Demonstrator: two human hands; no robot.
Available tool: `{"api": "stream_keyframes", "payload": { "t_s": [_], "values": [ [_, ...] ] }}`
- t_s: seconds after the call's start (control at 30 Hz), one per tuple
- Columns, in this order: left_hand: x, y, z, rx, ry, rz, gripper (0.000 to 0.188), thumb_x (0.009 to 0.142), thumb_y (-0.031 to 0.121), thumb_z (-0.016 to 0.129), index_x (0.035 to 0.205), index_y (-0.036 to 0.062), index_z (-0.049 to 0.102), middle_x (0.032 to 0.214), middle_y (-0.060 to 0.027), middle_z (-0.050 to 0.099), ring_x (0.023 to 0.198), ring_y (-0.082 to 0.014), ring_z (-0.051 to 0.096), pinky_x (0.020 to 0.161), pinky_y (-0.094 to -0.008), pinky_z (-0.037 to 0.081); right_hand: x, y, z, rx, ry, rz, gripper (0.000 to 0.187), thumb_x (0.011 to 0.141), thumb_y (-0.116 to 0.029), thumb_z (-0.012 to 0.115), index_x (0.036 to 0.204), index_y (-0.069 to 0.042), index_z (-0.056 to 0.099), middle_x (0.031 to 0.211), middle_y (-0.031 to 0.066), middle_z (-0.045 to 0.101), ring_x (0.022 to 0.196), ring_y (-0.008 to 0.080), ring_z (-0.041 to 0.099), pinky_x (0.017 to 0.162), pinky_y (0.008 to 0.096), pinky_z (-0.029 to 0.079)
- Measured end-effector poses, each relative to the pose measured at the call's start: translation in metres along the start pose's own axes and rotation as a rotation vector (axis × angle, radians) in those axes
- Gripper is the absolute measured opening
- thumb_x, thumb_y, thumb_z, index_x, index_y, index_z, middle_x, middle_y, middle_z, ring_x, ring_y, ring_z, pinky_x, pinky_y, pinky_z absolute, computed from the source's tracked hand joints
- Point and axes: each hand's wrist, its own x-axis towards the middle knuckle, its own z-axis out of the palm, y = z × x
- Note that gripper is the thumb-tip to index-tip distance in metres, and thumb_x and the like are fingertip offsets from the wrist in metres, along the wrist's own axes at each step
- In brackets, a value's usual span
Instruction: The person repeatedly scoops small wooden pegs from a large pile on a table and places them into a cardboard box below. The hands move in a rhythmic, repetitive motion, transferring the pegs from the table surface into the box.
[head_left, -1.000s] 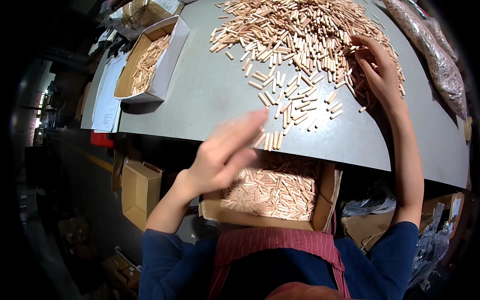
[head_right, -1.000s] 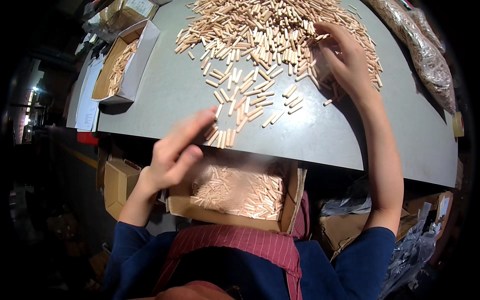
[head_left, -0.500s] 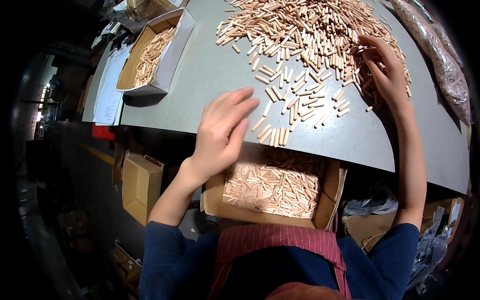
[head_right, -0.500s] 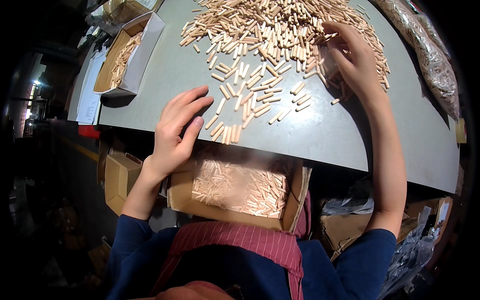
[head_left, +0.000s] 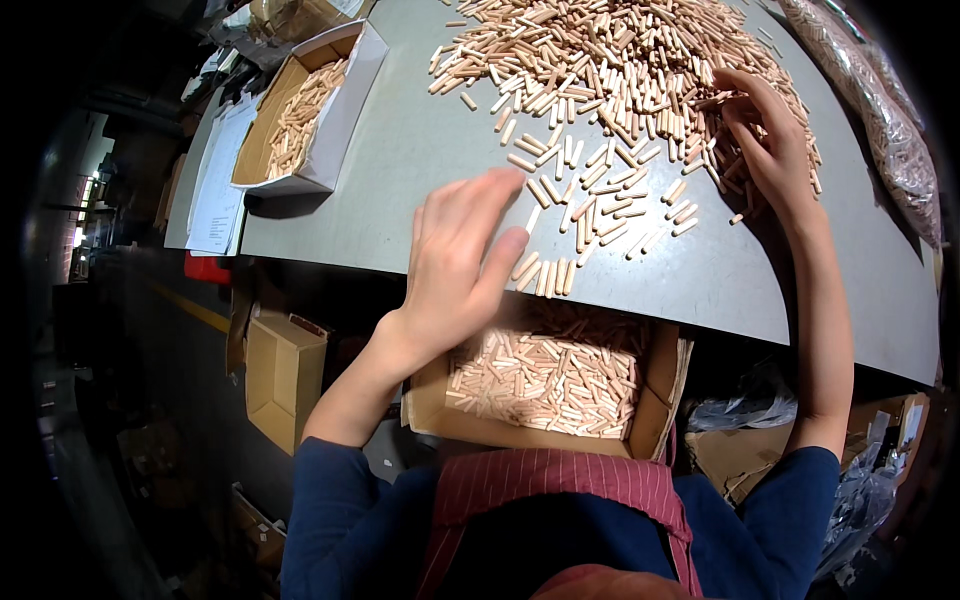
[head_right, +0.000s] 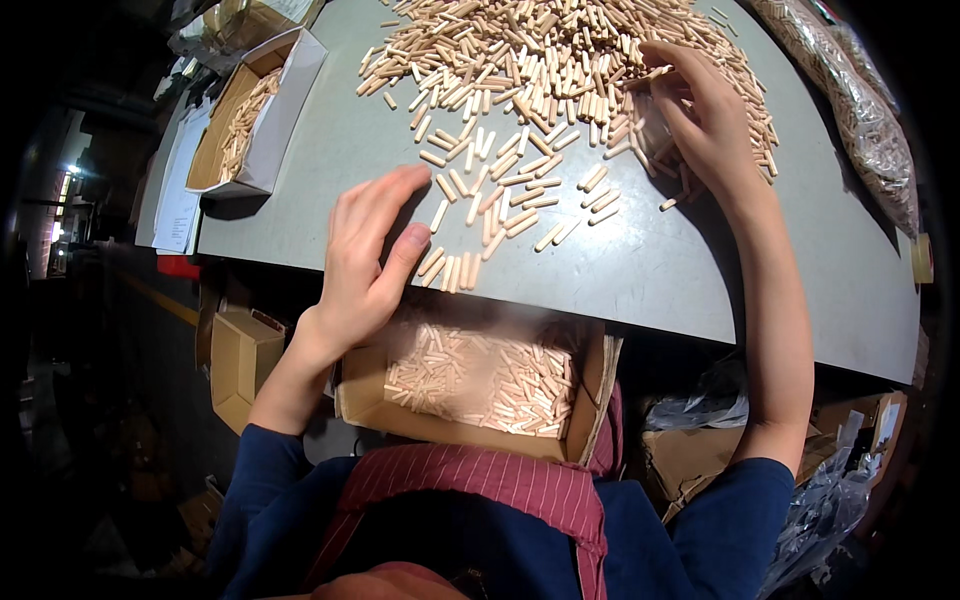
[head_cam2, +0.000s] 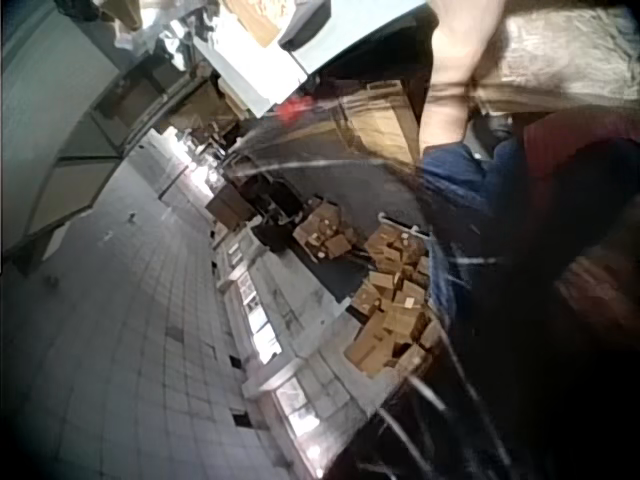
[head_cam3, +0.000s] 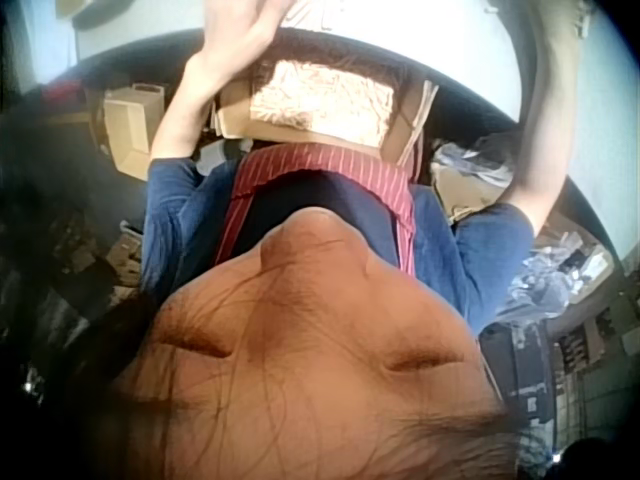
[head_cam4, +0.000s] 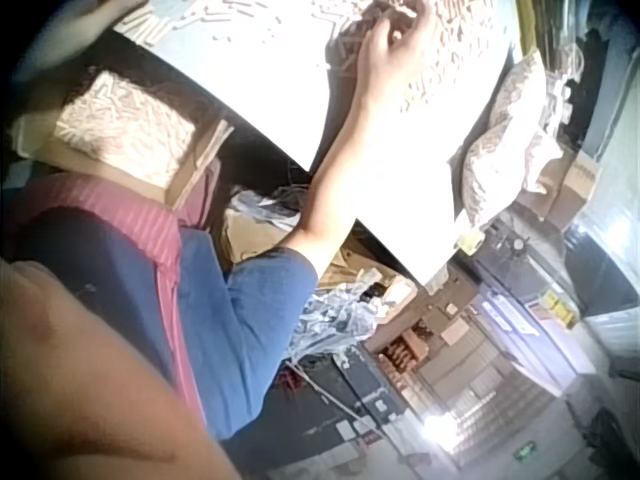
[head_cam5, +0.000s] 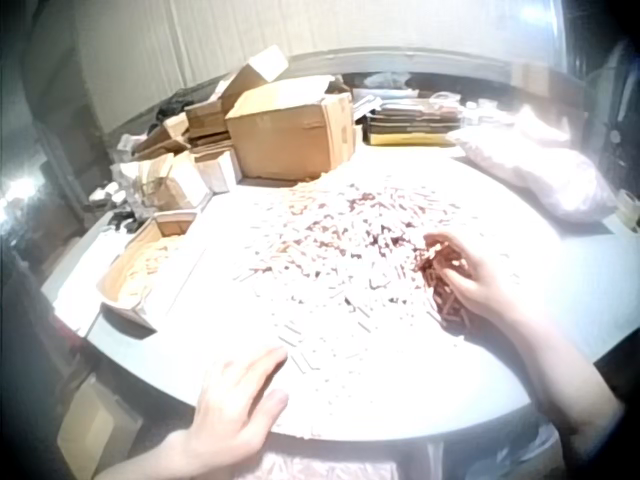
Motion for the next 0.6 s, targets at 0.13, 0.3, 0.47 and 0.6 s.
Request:
{"api": "stream_keyframes", "payload": {
  "t_s": [0.13, 0.3, 0.47, 0.6],
  "values": [
    [0.011, -0.003, -0.001, -0.051, -0.084, 0.001, 0.049, 0.106, 0.017, 0.055, 0.152, -0.0013, 0.052, 0.153, -0.0192, 0.056, 0.139, -0.0384, 0.052, 0.116, -0.0465, 0.036, 0.0, -0.001, -0.001, 0.014, -0.004, 0.002, 0.042, 0.097, 0.002, 0.062, 0.139, -0.003, 0.065, 0.133, 0.0132, 0.071, 0.117, 0.0227, 0.073, 0.102, 0.0339, 0.059],
    [0.019, -0.004, 0.004, -0.119, -0.174, 0.067, 0.053, 0.107, 0.016, 0.053, 0.156, -0.0028, 0.047, 0.161, -0.0224, 0.049, 0.151, -0.0417, 0.044, 0.122, -0.0492, 0.033, 0.001, -0.001, 0.0, 0.026, 0.021, -0.008, 0.042, 0.096, 0.002, 0.063, 0.138, -0.002, 0.066, 0.13, 0.0145, 0.072, 0.117, 0.0245, 0.073, 0.102, 0.0343, 0.058],
    [0.022, 0.001, 0.002, -0.096, -0.329, 0.19, 0.057, 0.109, 0.022, 0.052, 0.159, -0.0019, 0.044, 0.166, -0.0211, 0.044, 0.156, -0.0419, 0.038, 0.126, -0.05, 0.03, 0.001, -0.002, 0.002, -0.031, 0.049, -0.036, 0.037, 0.097, 0.0, 0.065, 0.134, -0.002, 0.068, 0.126, 0.016, 0.073, 0.114, 0.0286, 0.074, 0.099, 0.0361, 0.059],
    [0.022, 0.004, -0.007, -0.184, -0.437, 0.265, 0.055, 0.11, 0.026, 0.051, 0.156, -0.004, 0.049, 0.164, -0.021, 0.047, 0.154, -0.0421, 0.041, 0.125, -0.0513, 0.031, 0.001, -0.004, 0.002, -0.077, 0.053, -0.03, 0.028, 0.098, -0.003, 0.067, 0.126, -0.003, 0.071, 0.117, 0.0138, 0.076, 0.11, 0.0292, 0.074, 0.096, 0.0372, 0.059]
  ]
}}
